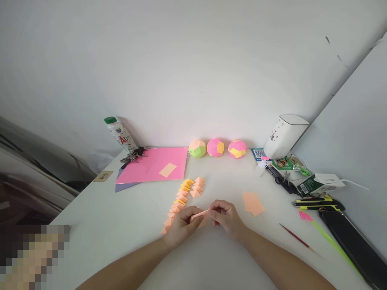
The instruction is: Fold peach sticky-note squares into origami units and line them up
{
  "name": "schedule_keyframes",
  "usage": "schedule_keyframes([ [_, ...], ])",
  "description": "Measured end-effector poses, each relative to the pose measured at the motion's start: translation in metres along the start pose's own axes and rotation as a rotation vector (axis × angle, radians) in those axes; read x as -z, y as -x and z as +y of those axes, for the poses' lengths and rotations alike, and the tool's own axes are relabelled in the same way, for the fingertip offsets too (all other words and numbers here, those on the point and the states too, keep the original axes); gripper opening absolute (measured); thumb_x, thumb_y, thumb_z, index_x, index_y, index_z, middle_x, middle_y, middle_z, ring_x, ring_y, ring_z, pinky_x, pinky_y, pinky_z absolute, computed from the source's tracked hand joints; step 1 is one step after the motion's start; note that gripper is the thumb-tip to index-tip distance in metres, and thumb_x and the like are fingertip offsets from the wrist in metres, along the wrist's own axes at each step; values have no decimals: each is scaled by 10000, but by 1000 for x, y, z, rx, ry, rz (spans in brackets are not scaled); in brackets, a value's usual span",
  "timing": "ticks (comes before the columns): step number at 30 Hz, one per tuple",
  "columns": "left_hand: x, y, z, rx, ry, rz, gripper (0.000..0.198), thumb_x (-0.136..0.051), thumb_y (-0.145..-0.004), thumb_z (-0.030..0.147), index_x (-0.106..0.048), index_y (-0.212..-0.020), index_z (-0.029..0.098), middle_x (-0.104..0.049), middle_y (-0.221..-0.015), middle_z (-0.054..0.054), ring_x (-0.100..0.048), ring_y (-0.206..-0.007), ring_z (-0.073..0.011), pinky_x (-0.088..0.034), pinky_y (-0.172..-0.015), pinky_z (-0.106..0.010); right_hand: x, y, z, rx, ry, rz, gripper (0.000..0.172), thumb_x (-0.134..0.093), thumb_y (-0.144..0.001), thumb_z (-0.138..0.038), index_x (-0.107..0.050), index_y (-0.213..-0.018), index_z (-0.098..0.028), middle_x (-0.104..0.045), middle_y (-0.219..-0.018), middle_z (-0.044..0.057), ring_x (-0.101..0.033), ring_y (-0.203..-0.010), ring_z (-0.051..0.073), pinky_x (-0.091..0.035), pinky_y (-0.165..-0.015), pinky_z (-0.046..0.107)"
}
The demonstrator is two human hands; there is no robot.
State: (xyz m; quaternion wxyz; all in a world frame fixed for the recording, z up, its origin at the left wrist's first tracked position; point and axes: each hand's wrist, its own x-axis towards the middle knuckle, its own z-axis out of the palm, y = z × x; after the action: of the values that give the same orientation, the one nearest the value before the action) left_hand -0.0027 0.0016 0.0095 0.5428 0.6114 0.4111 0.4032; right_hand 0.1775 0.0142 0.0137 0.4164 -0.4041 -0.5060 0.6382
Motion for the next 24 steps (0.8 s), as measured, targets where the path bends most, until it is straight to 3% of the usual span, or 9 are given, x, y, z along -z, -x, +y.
schedule_keyframes([
  [6, 0, 0, -3, 5, -13, -3, 195, -515, -836, 282, -641, -753, 159, -515, -618, 9, -428, -551, -98, -353, -515, -217, -1, 1, -1, 15, 8, 12, 275, -659, -780, -418, -602, -678, -170, -484, -524, -45, -451, -461, 100, -367, -467, 244],
  [12, 0, -1, 1, 31, -2, -6, 236, -528, -833, 341, -639, -734, 158, -496, -587, 13, -412, -531, -97, -343, -494, -218, 1, 1, 4, 15, -46, 16, 295, -548, -855, -474, -564, -793, -186, -537, -577, -22, -488, -484, 114, -381, -474, 244],
  [15, -1, -1, 2, 44, -1, -6, 249, -539, -828, 361, -642, -732, 155, -495, -579, 14, -409, -530, -97, -341, -487, -216, 0, 2, 5, 56, 37, -20, 283, -571, -845, -472, -571, -857, -189, -520, -582, -27, -493, -508, 120, -394, -489, 245],
  [19, 0, -1, 2, 44, -10, -9, 251, -559, -824, 382, -664, -795, 156, -554, -633, -5, -454, -572, -108, -378, -520, -222, -1, 3, 5, 126, 142, -31, 261, -608, -827, -436, -578, -764, -184, -511, -694, -13, -488, -522, 102, -394, -483, 238],
  [24, 0, -1, -1, 50, 17, 27, 296, -567, -821, 445, -663, -821, 165, -586, -666, -18, -476, -557, -106, -375, -475, -208, -2, 4, 5, 67, 129, 14, 284, -566, -850, -456, -545, -763, -187, -500, -574, -37, -491, -500, 111, -406, -484, 238],
])
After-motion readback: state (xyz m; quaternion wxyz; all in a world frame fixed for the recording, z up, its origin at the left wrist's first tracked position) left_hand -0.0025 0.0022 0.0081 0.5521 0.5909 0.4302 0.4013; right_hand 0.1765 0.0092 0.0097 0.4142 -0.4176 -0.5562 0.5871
